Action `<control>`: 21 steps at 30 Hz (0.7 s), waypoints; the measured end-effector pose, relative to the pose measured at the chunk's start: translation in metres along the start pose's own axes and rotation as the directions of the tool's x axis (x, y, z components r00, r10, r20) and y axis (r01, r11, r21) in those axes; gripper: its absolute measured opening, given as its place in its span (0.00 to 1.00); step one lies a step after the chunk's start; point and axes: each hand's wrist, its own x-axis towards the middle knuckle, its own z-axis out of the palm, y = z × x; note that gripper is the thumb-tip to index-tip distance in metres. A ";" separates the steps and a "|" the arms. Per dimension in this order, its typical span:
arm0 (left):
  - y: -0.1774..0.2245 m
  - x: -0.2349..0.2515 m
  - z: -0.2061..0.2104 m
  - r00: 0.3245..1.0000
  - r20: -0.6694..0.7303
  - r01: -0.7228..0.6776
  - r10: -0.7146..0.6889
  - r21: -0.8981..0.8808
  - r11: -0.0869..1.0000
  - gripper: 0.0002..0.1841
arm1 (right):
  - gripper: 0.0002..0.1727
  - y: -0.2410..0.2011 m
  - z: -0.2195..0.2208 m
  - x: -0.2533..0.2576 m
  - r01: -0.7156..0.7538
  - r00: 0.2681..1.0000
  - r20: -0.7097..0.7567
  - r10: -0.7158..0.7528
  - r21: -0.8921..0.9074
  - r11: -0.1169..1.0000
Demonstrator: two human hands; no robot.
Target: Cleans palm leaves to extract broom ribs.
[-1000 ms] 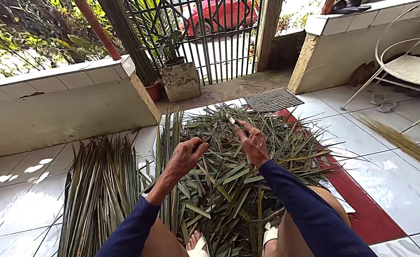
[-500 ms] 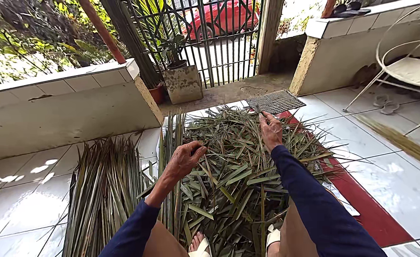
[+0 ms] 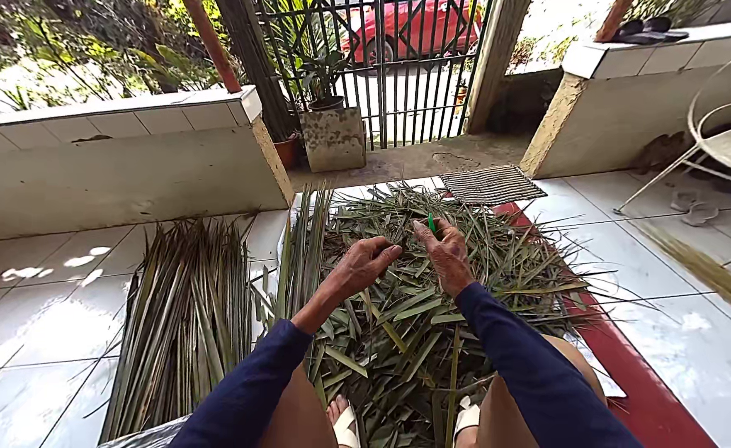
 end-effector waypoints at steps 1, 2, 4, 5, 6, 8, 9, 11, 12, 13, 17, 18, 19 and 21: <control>0.000 -0.002 -0.001 0.998 0.049 0.033 -0.029 -0.085 0.996 0.22 | 0.16 0.000 -0.004 0.003 0.001 1.000 -0.011 -0.001 0.011 1.000; -0.002 -0.004 -0.003 0.992 0.106 0.082 -0.065 -0.164 0.983 0.25 | 0.15 0.000 -0.009 0.006 0.007 1.000 -0.024 -0.006 0.019 1.000; -0.009 -0.007 -0.009 0.969 0.225 0.168 -0.107 -0.274 0.947 0.27 | 0.15 -0.002 -0.021 0.010 0.013 0.999 -0.050 -0.011 0.027 1.000; -0.014 -0.008 -0.012 0.955 0.276 0.197 -0.110 -0.310 0.930 0.27 | 0.15 -0.002 -0.025 0.013 0.020 0.998 -0.068 -0.017 0.038 0.999; -0.018 -0.009 -0.014 0.943 0.313 0.223 -0.116 -0.335 0.916 0.25 | 0.14 -0.001 -0.028 0.015 0.029 0.996 -0.091 -0.025 0.048 0.998; -0.021 -0.011 -0.017 0.935 0.331 0.260 -0.131 -0.386 0.885 0.20 | 0.14 0.002 -0.031 0.016 0.044 0.993 -0.109 -0.041 0.026 0.999; -0.021 -0.011 -0.017 0.941 0.308 0.269 -0.143 -0.421 0.866 0.17 | 0.16 0.003 -0.032 0.015 0.048 0.993 -0.112 -0.049 -0.012 0.999; -0.019 -0.010 -0.017 0.961 0.216 0.260 -0.172 -0.496 0.828 0.14 | 0.20 0.003 -0.030 0.011 0.057 0.992 -0.103 -0.067 -0.099 0.993; -0.019 -0.008 -0.017 0.969 0.161 0.244 -0.187 -0.528 0.814 0.13 | 0.22 0.002 -0.027 0.009 0.060 0.994 -0.082 -0.070 -0.118 0.991; -0.019 -0.006 -0.018 0.974 0.107 0.224 -0.199 -0.558 0.799 0.13 | 0.23 0.001 -0.023 0.005 0.064 0.996 -0.047 -0.069 -0.116 0.991; -0.011 -0.001 -0.019 0.971 -0.039 0.154 -0.236 -0.652 0.742 0.11 | 0.22 -0.004 0.000 -0.018 0.145 0.979 0.160 -0.129 -0.090 0.985; -0.009 0.000 -0.019 0.968 -0.060 0.142 -0.243 -0.667 0.732 0.11 | 0.22 -0.005 0.004 -0.023 0.166 0.967 0.211 -0.142 -0.099 0.981; -0.007 0.001 -0.018 0.966 -0.077 0.131 -0.248 -0.678 0.723 0.11 | 0.22 -0.005 0.009 -0.027 0.180 0.956 0.254 -0.150 -0.100 0.979; -0.004 0.001 -0.015 0.965 -0.091 0.114 -0.245 -0.697 0.708 0.12 | 0.22 -0.006 0.014 -0.032 0.199 0.937 0.311 -0.159 -0.101 0.975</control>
